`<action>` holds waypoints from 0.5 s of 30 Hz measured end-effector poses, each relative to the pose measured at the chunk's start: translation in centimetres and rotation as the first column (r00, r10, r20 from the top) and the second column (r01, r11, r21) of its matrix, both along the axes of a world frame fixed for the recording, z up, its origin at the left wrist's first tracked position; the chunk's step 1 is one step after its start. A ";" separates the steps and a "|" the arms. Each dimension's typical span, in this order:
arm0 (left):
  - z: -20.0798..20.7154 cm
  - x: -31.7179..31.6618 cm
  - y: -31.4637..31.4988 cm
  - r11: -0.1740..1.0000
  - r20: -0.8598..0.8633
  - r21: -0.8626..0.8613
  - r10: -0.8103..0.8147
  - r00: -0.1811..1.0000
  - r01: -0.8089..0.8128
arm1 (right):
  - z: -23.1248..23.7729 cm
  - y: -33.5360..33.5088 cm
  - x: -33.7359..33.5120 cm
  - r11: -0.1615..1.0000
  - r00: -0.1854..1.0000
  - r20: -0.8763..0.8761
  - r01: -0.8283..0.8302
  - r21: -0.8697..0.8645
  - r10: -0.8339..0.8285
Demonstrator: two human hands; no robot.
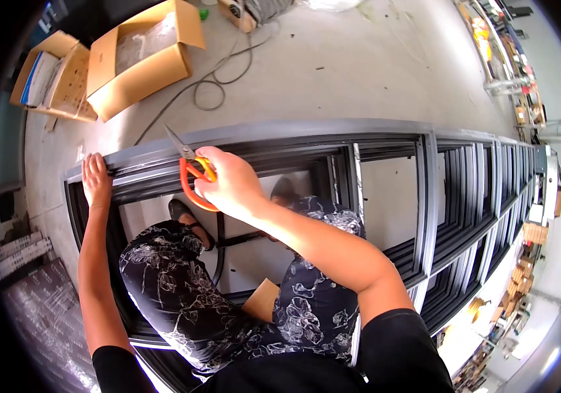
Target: The person applies sealing strips into the grooves of metal frames, using shears to cut the strips to length.
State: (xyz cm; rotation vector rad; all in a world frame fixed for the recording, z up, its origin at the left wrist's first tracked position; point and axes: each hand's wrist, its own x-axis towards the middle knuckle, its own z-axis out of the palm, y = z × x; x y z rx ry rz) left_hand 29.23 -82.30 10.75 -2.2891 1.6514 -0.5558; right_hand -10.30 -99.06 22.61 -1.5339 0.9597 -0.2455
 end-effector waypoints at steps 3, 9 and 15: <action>1.5 -2.0 -1.3 0.996 -0.046 0.048 0.075 0.996 -0.073 | 0.1 -0.9 -1.0 0.998 0.999 0.001 0.032 -0.047 -0.032; 3.6 -4.1 -3.5 0.987 -0.093 0.144 0.091 0.992 -0.077 | 0.5 -2.4 -4.3 0.986 0.985 0.081 0.157 -0.058 -0.152; 1.3 0.0 -2.1 0.975 0.133 0.187 0.100 0.986 -0.124 | 0.8 -3.6 -9.5 0.899 0.885 0.245 0.429 -0.092 -0.397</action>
